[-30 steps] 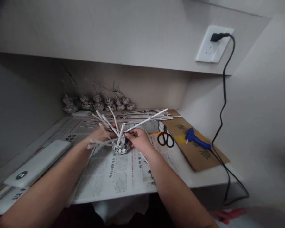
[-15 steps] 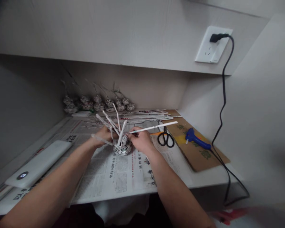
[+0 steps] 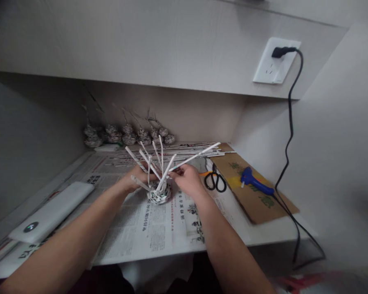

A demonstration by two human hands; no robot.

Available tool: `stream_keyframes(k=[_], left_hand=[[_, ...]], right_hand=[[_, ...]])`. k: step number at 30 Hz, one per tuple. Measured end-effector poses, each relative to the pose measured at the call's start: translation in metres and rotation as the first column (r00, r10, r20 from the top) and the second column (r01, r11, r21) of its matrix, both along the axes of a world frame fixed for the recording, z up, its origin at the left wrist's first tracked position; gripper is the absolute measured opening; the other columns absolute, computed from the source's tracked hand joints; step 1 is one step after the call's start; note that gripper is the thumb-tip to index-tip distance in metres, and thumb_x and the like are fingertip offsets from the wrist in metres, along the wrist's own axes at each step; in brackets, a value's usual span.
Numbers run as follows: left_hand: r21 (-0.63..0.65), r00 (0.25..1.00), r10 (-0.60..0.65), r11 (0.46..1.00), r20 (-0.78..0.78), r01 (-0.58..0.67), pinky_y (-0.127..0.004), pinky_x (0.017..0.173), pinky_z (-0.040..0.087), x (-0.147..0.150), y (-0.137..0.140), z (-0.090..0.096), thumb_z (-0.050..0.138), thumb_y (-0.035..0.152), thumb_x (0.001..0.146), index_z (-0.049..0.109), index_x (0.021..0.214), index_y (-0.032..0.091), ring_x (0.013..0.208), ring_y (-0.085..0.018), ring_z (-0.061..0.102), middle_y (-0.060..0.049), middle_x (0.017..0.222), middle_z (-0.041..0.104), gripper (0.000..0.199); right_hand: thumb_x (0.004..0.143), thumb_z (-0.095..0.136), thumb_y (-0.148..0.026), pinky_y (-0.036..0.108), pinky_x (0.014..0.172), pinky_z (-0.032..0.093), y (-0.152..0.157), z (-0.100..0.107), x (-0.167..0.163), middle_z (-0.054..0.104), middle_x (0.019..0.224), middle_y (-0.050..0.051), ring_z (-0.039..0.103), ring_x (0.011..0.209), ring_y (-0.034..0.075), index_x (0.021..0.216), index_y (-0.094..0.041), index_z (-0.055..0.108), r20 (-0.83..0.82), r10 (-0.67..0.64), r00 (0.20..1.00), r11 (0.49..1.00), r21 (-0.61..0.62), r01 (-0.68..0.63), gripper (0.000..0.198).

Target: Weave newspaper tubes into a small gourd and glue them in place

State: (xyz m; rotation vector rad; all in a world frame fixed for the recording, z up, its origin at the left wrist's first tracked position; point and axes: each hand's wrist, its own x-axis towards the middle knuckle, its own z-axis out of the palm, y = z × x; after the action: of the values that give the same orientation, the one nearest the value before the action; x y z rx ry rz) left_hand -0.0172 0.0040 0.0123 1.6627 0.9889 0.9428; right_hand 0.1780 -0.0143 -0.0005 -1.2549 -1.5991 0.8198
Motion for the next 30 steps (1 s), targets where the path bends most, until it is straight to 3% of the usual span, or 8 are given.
stream_keyframes(k=[2,4,6,12,16,18,20,30], left_hand=[[0.014,0.999,0.042,0.999,0.035,-0.043,-0.028,0.065,0.05,-0.002,0.001,0.001,0.073,0.025,0.059,0.072,0.069,0.011,0.065,-0.018,0.063,-0.006,0.069,0.071,0.017],[0.024,0.994,0.092,0.995,0.059,-0.093,-0.029,0.066,0.051,-0.004,0.003,0.002,0.072,0.025,0.06,0.072,0.069,0.011,0.068,-0.019,0.064,-0.007,0.071,0.071,0.016],[0.038,0.991,0.117,0.992,0.063,-0.119,-0.029,0.068,0.051,-0.004,0.004,0.001,0.072,0.023,0.06,0.072,0.071,0.012,0.07,-0.019,0.064,-0.006,0.073,0.071,0.016],[0.042,0.975,0.206,0.977,0.079,-0.209,-0.027,0.063,0.05,0.0,0.007,-0.006,0.069,0.023,0.058,0.071,0.068,0.012,0.063,-0.017,0.062,-0.004,0.067,0.069,0.014],[0.029,0.962,0.247,0.967,0.117,-0.252,-0.027,0.063,0.05,-0.003,0.011,-0.007,0.068,0.019,0.056,0.071,0.068,0.013,0.063,-0.017,0.063,-0.004,0.067,0.069,0.014],[0.034,0.956,0.264,0.962,0.131,-0.27,-0.027,0.063,0.05,-0.006,0.013,-0.007,0.067,0.018,0.056,0.071,0.067,0.013,0.064,-0.017,0.063,-0.004,0.066,0.069,0.013],[0.039,0.948,0.286,0.955,0.137,-0.294,-0.027,0.062,0.049,-0.008,0.015,-0.008,0.067,0.017,0.056,0.071,0.066,0.013,0.063,-0.018,0.063,-0.004,0.065,0.069,0.012],[0.003,0.945,0.271,0.961,0.184,-0.277,-0.029,0.065,0.05,-0.006,0.012,-0.007,0.072,0.023,0.054,0.07,0.068,0.013,0.066,-0.019,0.063,-0.005,0.07,0.07,0.017]], right_hand=[[0.075,0.064,-0.037,0.028,0.062,0.043,-0.004,0.009,0.005,0.065,0.07,0.002,0.055,0.063,0.017,0.077,-0.02,0.066,0.04,-0.145,0.989,0.98,0.146,0.138,0.016],[0.08,0.061,-0.039,0.029,0.067,0.042,-0.009,0.017,0.007,0.065,0.075,0.004,0.055,0.069,0.018,0.078,-0.021,0.065,0.045,-0.308,0.95,0.896,0.348,0.274,0.018],[0.083,0.057,-0.039,0.028,0.066,0.04,-0.014,0.022,0.005,0.063,0.074,0.003,0.054,0.069,0.017,0.078,-0.021,0.062,0.026,-0.352,0.936,0.85,0.427,0.308,0.019],[0.089,0.047,-0.038,0.026,0.058,0.03,-0.014,0.014,-0.007,0.042,0.058,-0.004,0.04,0.059,0.013,0.066,-0.022,0.048,0.059,-0.192,0.98,0.94,0.297,0.166,0.028],[0.084,0.053,-0.048,0.024,0.05,0.028,-0.009,0.007,-0.011,0.039,0.055,-0.006,0.035,0.052,0.011,0.061,-0.022,0.041,-0.203,-0.009,0.979,0.999,0.032,0.015,0.036],[0.076,0.062,-0.051,0.023,0.046,0.028,-0.008,0.006,-0.012,0.045,0.057,-0.006,0.037,0.049,0.009,0.064,-0.021,0.046,-0.366,0.053,0.929,0.99,-0.104,-0.097,0.036],[0.068,0.071,-0.05,0.023,0.044,0.03,-0.008,0.006,-0.013,0.05,0.059,-0.005,0.04,0.047,0.008,0.066,-0.02,0.052,-0.45,0.078,0.89,0.973,-0.159,-0.166,0.036],[0.063,0.071,-0.037,0.021,0.042,0.037,-0.01,0.009,-0.017,0.057,0.061,-0.002,0.045,0.049,0.008,0.067,-0.017,0.061,-0.49,0.057,0.87,0.96,-0.214,-0.183,0.023]])
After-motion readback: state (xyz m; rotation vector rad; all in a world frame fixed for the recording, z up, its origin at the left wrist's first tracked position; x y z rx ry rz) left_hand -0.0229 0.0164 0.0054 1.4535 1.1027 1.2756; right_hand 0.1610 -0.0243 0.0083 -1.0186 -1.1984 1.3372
